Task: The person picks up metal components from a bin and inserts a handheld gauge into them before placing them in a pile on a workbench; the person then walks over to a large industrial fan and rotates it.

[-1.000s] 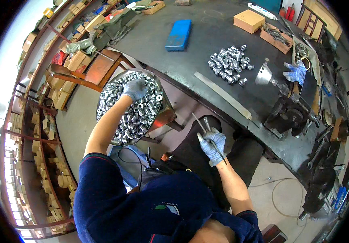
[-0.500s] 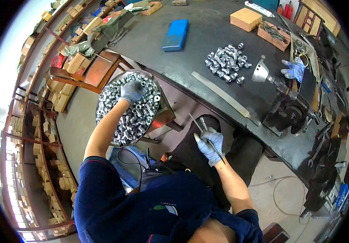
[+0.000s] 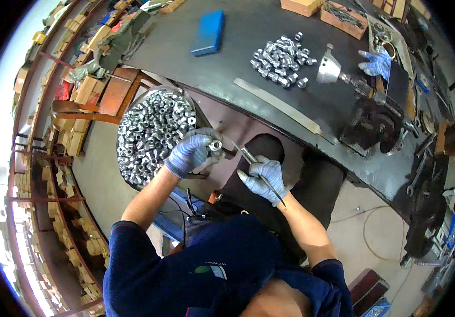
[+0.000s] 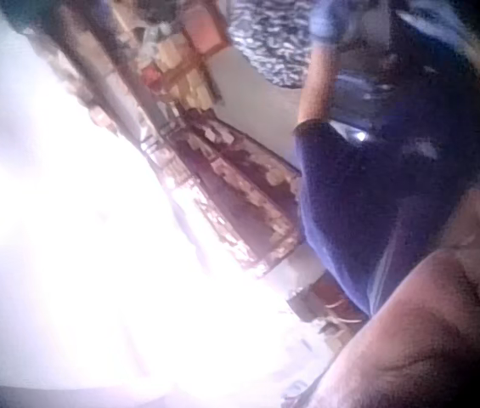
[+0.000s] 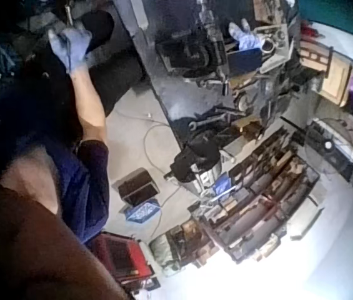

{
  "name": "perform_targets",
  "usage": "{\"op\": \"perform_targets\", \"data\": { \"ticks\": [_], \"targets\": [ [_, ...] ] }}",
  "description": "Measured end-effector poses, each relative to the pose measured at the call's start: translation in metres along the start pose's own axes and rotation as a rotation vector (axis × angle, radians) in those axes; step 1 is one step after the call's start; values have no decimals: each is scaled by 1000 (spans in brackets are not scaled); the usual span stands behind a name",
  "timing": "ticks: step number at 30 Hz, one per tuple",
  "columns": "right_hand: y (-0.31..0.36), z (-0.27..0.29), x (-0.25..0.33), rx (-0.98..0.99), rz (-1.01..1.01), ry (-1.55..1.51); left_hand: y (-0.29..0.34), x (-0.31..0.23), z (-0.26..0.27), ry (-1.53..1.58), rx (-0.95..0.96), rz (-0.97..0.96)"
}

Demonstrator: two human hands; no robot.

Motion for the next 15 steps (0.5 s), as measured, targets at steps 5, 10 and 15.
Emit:
{"op": "perform_targets", "data": {
  "ticks": [5,10,15],
  "targets": [
    [-1,3,-4,38,7,17,-13,38,4,51,-10,48],
    [-4,3,3,59,1,-35,-13,47,11,-21,-179,134],
    [-7,0,7,163,-37,62,-16,18,-1,-684,-116,60]
  ]
}}
Point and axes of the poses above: each hand's wrist, its own y-axis away from the middle knuckle, its own z-axis out of the back of the hand, x = y × z, the point moved 7 cm from there along -y, towards the middle knuckle, and after that the axes turned 13 degrees about -y, right-handed, at the moved point
